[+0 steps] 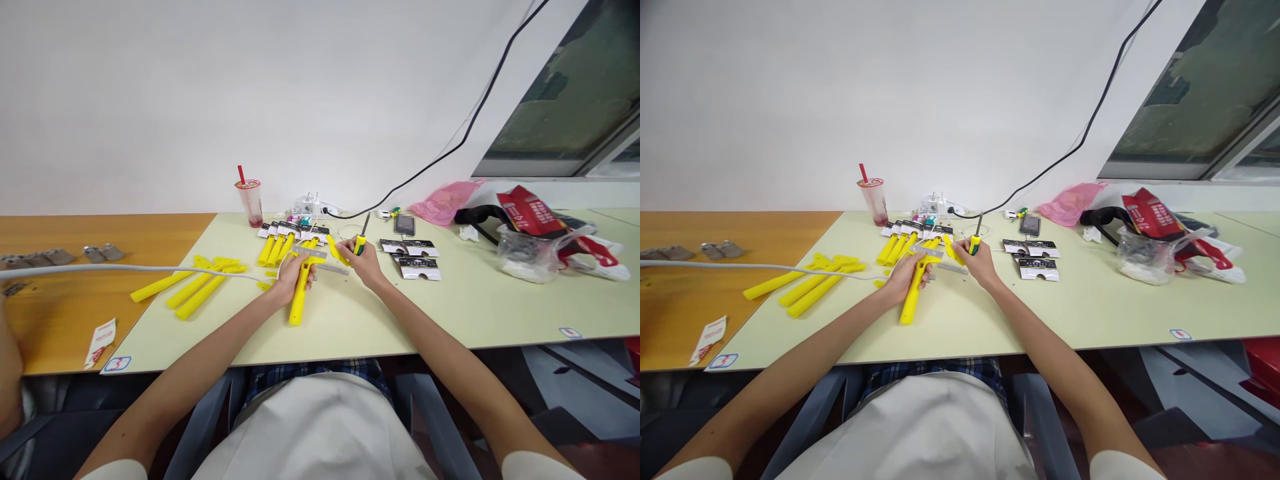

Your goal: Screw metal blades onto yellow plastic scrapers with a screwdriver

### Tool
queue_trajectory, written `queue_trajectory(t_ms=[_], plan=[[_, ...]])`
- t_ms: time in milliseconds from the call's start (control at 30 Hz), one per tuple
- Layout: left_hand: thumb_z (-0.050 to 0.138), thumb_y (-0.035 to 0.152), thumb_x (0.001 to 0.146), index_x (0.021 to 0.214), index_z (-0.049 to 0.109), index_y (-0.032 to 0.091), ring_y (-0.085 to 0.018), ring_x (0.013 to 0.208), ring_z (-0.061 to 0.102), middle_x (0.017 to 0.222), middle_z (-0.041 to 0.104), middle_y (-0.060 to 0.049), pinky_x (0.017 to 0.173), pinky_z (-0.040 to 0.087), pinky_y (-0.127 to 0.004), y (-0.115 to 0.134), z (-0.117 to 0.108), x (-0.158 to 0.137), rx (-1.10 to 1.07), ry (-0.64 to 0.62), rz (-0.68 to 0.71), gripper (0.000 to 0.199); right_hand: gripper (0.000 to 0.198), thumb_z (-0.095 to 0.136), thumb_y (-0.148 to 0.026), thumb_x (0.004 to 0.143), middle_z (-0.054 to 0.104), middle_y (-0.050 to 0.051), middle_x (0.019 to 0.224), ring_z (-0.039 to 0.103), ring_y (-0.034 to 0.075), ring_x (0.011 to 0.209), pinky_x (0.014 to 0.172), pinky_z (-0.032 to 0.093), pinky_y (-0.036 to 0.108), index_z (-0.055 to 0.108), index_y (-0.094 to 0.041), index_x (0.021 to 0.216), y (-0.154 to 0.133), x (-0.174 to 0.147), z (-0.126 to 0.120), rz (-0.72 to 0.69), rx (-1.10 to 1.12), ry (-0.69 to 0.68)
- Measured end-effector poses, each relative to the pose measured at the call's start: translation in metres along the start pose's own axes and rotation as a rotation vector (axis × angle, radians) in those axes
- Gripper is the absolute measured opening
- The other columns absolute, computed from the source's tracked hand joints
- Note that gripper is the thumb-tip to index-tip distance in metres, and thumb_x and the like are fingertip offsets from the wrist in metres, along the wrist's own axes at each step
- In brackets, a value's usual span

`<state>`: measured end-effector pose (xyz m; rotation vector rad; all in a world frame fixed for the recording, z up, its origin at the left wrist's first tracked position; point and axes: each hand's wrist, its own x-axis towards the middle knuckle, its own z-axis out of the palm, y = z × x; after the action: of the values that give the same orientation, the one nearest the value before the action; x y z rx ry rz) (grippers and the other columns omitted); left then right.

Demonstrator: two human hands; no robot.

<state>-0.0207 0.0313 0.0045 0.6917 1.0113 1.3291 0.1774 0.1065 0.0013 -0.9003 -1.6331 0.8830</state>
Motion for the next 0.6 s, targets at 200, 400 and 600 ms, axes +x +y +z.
queue_trajectory(t_ms=[200,400,600], plan=[[0.080,0.039,0.094,0.088,0.059,0.020,-0.013,0.044,0.057,0.069,0.070,-0.005,0.036,0.040,-0.021,-0.013,0.005,-0.008,0.109,-0.125,-0.111,0.029,0.069,0.095,-0.067,0.068,0.065,0.001,0.078,0.057,0.018,0.075,0.069,0.047,0.033,0.040,-0.026,0.073,-0.005,-0.004,0.004,0.123,0.152,-0.011],[0.079,0.040,0.096,0.091,0.063,0.018,-0.013,0.046,0.059,0.070,0.072,-0.006,0.039,0.045,-0.022,-0.018,0.005,-0.010,0.147,-0.159,-0.102,0.027,0.069,0.092,-0.073,0.068,0.067,0.002,0.078,0.050,0.016,0.068,0.062,0.044,0.032,0.044,-0.026,0.073,0.000,-0.009,0.013,0.157,0.057,-0.121],[0.079,0.039,0.095,0.091,0.063,0.019,-0.013,0.049,0.060,0.071,0.072,-0.006,0.041,0.046,-0.021,-0.018,0.005,-0.009,0.155,-0.163,-0.093,0.026,0.065,0.089,-0.073,0.072,0.066,0.001,0.075,0.048,0.016,0.066,0.061,0.043,0.032,0.044,-0.025,0.070,-0.002,-0.011,0.015,0.139,0.020,-0.180]])
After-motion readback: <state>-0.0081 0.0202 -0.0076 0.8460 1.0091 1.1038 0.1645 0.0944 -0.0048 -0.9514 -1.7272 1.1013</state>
